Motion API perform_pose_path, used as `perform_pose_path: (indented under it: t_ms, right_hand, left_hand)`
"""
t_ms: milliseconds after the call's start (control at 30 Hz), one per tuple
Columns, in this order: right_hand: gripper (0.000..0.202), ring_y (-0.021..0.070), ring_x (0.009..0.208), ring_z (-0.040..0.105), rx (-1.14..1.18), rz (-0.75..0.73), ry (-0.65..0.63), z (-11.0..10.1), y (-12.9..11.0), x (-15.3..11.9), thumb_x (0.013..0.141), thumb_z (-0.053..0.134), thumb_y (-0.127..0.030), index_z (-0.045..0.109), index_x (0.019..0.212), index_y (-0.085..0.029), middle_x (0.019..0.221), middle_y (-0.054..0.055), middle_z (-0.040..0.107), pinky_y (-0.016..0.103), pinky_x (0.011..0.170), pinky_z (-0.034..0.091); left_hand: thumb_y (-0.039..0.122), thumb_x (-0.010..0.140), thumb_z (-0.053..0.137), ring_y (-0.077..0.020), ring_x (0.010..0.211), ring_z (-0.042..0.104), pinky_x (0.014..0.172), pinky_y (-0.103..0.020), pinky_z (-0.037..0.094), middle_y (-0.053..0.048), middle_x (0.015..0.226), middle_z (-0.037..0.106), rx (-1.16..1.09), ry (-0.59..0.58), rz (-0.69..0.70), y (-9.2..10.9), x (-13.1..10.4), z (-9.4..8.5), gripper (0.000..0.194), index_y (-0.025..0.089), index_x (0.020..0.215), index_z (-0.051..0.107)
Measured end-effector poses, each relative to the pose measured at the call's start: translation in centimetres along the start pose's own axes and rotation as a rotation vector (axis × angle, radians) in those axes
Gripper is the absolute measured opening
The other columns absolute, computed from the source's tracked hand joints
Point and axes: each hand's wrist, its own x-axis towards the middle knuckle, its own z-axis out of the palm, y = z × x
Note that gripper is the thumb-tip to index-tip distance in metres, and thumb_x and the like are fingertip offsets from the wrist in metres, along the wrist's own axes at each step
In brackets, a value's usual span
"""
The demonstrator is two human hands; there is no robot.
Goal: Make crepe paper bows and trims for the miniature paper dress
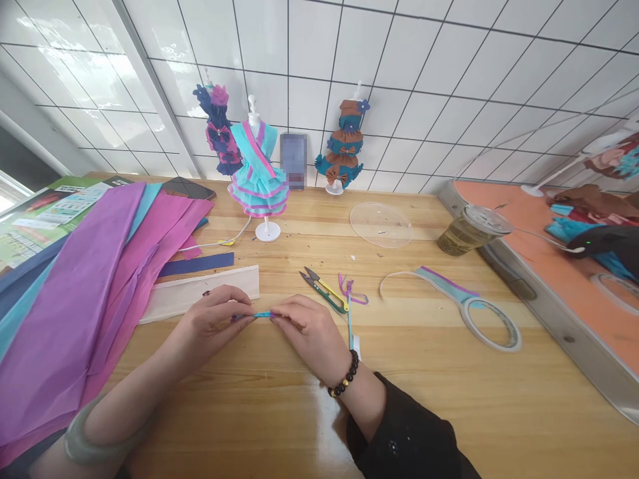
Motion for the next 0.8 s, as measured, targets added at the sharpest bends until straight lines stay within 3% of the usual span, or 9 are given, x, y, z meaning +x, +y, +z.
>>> perform_pose_path:
  t_ms: [267, 400, 800]
  right_hand:
    - [0.037, 0.0138, 0.072, 0.058, 0.049, 0.044, 0.049, 0.2, 0.46, -0.25, 0.081, 0.054, -0.021, 0.054, 0.117, -0.025, 0.086, 0.003, 0.065, 0.03, 0.071, 0.05]
    - [0.047, 0.0154, 0.077, 0.055, -0.031, 0.033, 0.033, 0.05, 0.12, -0.18, 0.077, 0.059, -0.022, 0.048, 0.122, -0.025, 0.091, 0.004, 0.061, 0.033, 0.075, 0.049]
    - [0.031, 0.0149, 0.081, 0.059, 0.057, 0.13, 0.026, 0.05, -0.44, -0.21, 0.082, 0.052, -0.024, 0.053, 0.113, -0.02, 0.09, 0.005, 0.065, 0.031, 0.077, 0.049]
  left_hand:
    - [0.016, 0.08, 0.052, -0.0161, 0.079, 0.055, 0.071, -0.03, 0.045, -0.006, 0.084, 0.06, 0.001, 0.021, -0.03, 0.18, 0.13, -0.21, 0.013, 0.018, 0.082, 0.065]
    - [0.017, 0.08, 0.053, -0.0157, 0.077, 0.056, 0.069, -0.029, 0.045, -0.005, 0.083, 0.06, -0.004, 0.034, -0.039, 0.33, 0.22, -0.22, 0.012, 0.019, 0.082, 0.065]
    - [0.016, 0.079, 0.054, -0.0163, 0.079, 0.056, 0.07, -0.03, 0.045, -0.006, 0.084, 0.06, 0.008, 0.04, -0.013, 0.23, 0.13, 0.0, 0.013, 0.02, 0.084, 0.065]
